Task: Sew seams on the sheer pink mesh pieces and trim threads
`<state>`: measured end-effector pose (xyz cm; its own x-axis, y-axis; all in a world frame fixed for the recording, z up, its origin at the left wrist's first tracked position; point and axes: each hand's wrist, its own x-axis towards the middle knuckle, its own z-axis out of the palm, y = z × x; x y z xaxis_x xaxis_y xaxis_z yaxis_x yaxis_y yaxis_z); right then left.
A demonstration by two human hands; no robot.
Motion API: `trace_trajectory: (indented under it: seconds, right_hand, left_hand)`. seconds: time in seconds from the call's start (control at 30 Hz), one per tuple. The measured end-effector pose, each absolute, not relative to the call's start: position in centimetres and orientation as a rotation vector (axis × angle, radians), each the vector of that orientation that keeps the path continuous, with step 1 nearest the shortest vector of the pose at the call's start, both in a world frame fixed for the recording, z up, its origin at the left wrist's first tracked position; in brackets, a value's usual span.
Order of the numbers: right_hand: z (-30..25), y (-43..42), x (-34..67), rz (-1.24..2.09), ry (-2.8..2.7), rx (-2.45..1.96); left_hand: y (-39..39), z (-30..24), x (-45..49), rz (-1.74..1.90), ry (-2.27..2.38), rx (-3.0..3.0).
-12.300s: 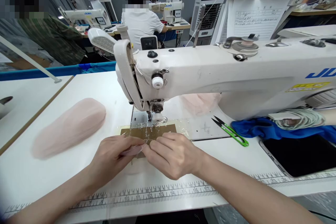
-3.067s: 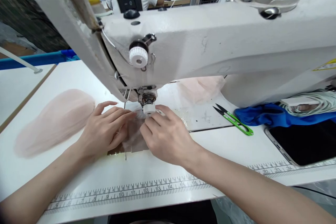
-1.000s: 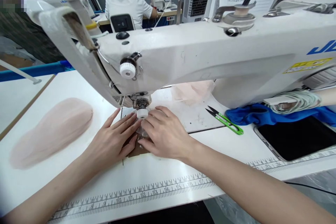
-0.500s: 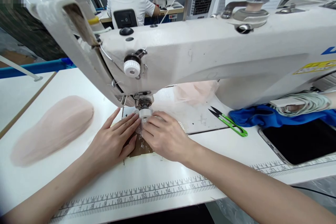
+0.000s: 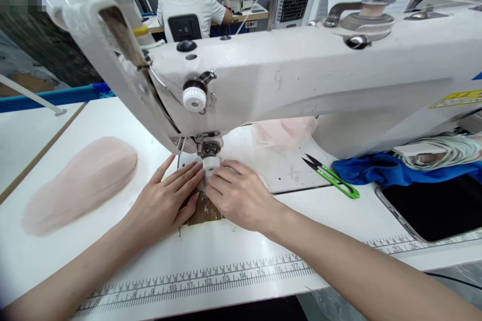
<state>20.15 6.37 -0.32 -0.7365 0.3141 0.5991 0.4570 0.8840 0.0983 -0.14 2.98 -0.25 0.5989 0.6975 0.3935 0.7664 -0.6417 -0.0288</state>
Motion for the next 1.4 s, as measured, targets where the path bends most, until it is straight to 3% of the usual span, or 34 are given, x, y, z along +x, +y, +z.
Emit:
trace_trajectory:
  seconds: [1.4]
  right_hand:
    - [-0.7,6.9,20.0,-0.438,-2.503,-0.697]
  left_hand:
    - [3.9,-0.1,-0.6,-0.532,-1.243,-2.568]
